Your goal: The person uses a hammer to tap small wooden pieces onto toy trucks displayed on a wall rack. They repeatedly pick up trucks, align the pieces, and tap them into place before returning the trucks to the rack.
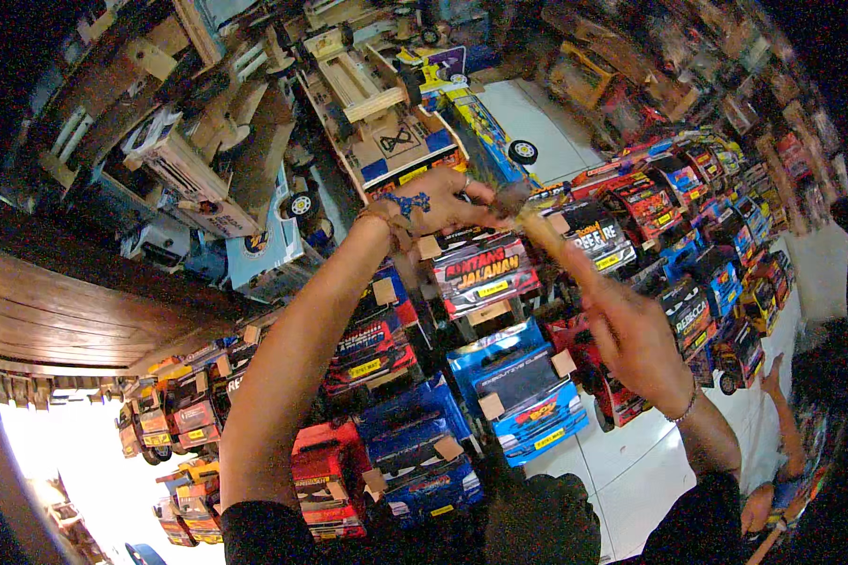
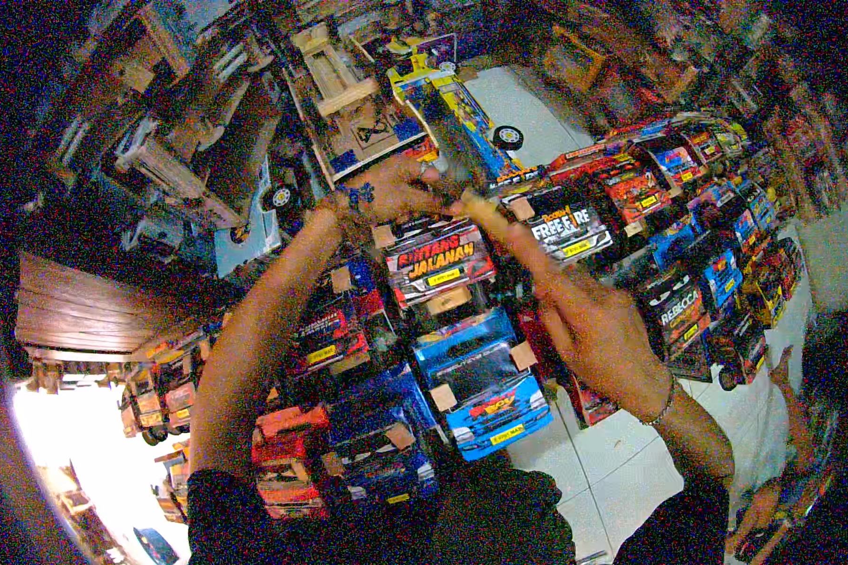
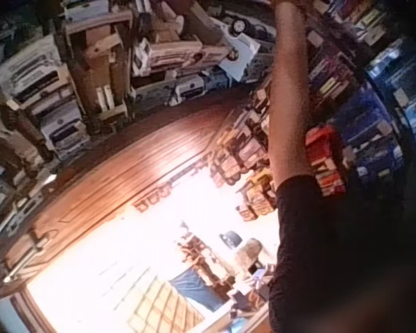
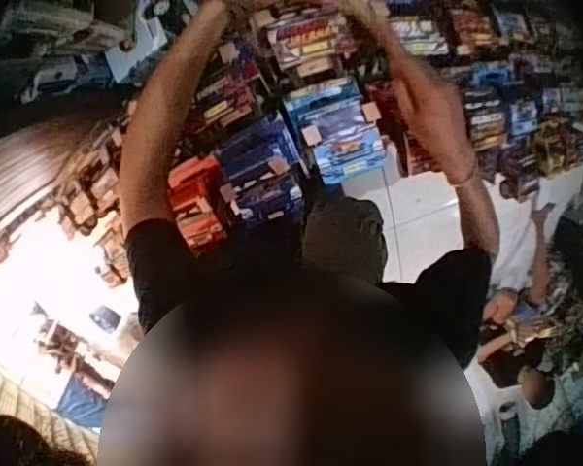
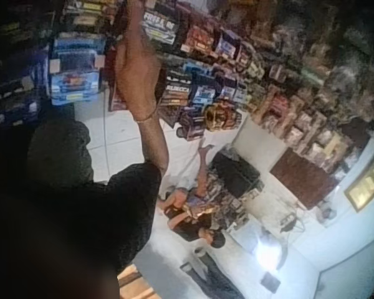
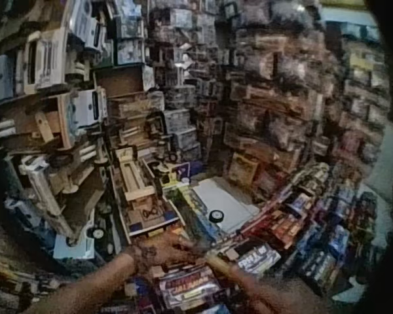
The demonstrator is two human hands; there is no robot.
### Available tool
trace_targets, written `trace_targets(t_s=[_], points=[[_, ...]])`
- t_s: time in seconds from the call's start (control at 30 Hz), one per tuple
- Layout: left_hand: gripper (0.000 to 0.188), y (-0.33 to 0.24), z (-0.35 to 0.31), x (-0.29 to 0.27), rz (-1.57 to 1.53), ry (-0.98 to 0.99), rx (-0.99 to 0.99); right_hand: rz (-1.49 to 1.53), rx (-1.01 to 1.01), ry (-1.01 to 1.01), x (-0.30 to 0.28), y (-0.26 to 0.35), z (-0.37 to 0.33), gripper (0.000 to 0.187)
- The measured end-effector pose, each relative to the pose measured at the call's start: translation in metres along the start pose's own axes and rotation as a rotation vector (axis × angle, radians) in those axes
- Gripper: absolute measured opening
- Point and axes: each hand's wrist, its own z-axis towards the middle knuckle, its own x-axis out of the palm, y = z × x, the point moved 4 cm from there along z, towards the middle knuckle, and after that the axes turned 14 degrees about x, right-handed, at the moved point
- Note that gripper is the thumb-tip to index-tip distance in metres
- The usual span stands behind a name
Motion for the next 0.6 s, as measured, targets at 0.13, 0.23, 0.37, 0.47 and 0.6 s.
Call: trace_targets(t_s=[0.13,0.23,0.37,0.47,0.6], points=[[0.032,-0.005,-0.002,0.002,-0.062,0.012,0.018,0.007,0.130,0.110,-0.007,-0.004,-0.003,0.070],[0.042,-0.004,0.000,0.004,-0.093,-0.003,0.060,0.138,0.203,-0.017,-0.023,0.002,-0.011,0.059],[0.052,-0.008,0.004,0.002,0.148,0.005,0.147,0.275,0.272,-0.048,-0.036,0.018,-0.027,0.055],[0.057,-0.025,-0.009,-0.006,0.093,-0.079,0.207,0.377,0.273,-0.080,-0.033,0.034,-0.046,0.053],[0.051,-0.079,-0.087,-0.034,0.334,-0.403,0.252,0.542,0.250,-0.241,-0.014,0.053,-0.081,0.057]])
